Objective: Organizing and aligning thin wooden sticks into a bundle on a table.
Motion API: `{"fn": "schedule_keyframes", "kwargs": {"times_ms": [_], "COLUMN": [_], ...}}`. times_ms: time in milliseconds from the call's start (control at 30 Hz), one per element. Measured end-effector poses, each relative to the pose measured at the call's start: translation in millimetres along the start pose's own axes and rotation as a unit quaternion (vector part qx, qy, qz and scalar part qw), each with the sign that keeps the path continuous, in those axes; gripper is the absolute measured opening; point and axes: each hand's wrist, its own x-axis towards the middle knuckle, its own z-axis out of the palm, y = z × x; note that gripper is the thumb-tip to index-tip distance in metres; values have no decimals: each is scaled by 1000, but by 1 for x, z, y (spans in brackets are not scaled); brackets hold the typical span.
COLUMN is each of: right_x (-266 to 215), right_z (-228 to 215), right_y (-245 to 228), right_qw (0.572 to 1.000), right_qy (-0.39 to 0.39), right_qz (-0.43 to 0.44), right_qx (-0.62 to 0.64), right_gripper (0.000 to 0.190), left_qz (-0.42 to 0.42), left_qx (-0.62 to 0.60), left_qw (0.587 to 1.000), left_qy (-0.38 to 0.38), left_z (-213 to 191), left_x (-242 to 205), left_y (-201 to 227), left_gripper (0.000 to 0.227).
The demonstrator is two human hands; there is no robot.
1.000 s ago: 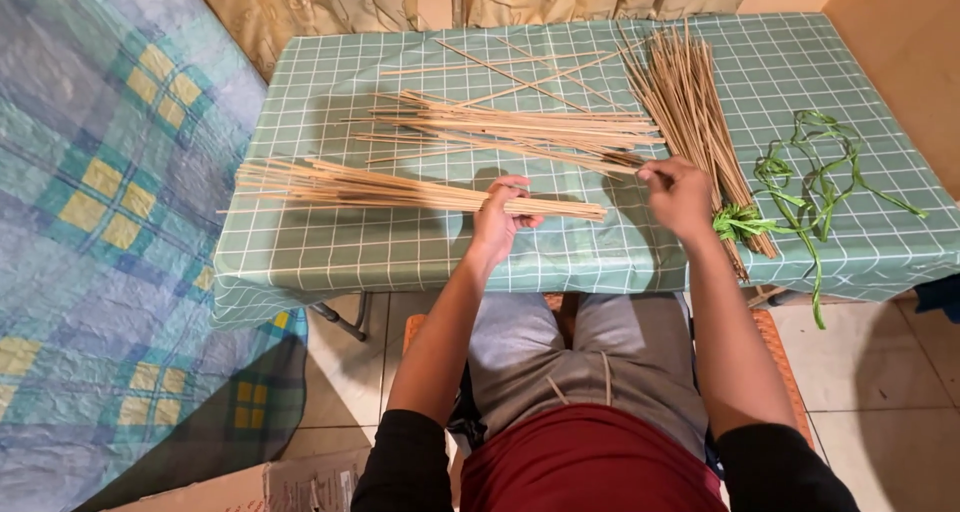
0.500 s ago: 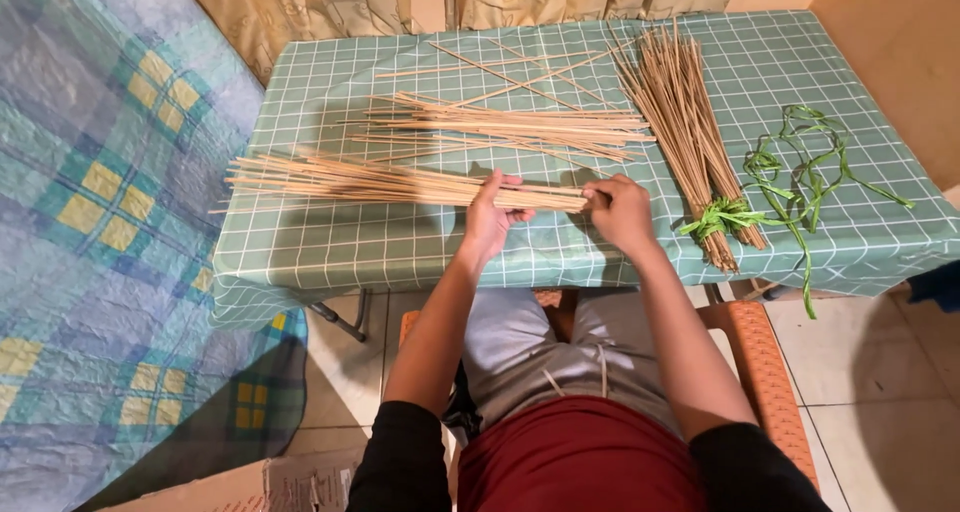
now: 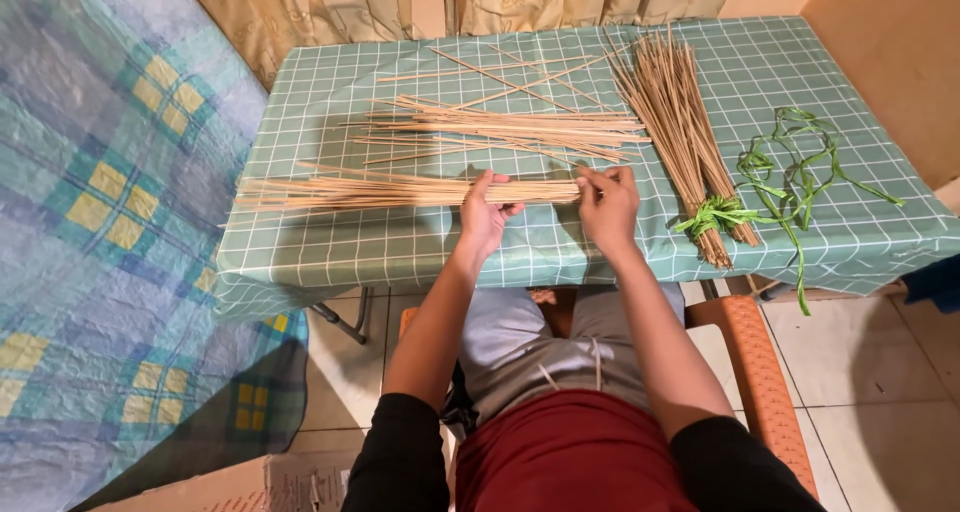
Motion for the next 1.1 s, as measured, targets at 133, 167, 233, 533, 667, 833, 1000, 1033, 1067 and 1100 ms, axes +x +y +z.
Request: {"fn": "schedule_keyframes", "kwargs": {"times_ms": [133,167,233,533,667,833,1000,1033,1067,1100], "right_x": [-18,-33,-45,-39,-48,-45,-33,-28,-23,-22], "right_z": [-13,-10,-20,-25,-12,-8,-19,-24,-29,-33], "right_y": [-24,-26,-43,-37,-24,-31,-42,-46,-49,-54], "right_qw": [991,995,991,921,897,873,875,876,889,897], "right_qy": [83,21,-42,-308,-338,-365,-404,-403,-405,-407], "right_qz": [-100,-94,-89,-238,-244,-236,-205,-205,-187,-167], "right_qx": [-38,27,92,-13,-145,-220,-167,-168,-105,-40], "right_gripper": [10,4,11,68,72,78,69,69,63,57], "left_qz": [9,9,11,9,2,2,11,10,10,8], "left_qx": [-13,-23,-34,-21,-17,-18,-10,-9,-7,-5], "left_qw": [1000,1000,999,999,999,999,1000,1000,1000,1000], "left_qy": [6,17,29,33,34,33,27,26,26,30], "left_z": [-10,-9,-8,-6,-10,-9,2,1,1,-3], "left_x": [15,13,10,15,11,8,-1,0,2,0], "left_y": [-4,-3,-2,-6,-10,-9,2,1,0,-2], "left_gripper": [36,36,35,38,38,39,38,38,38,38]}}
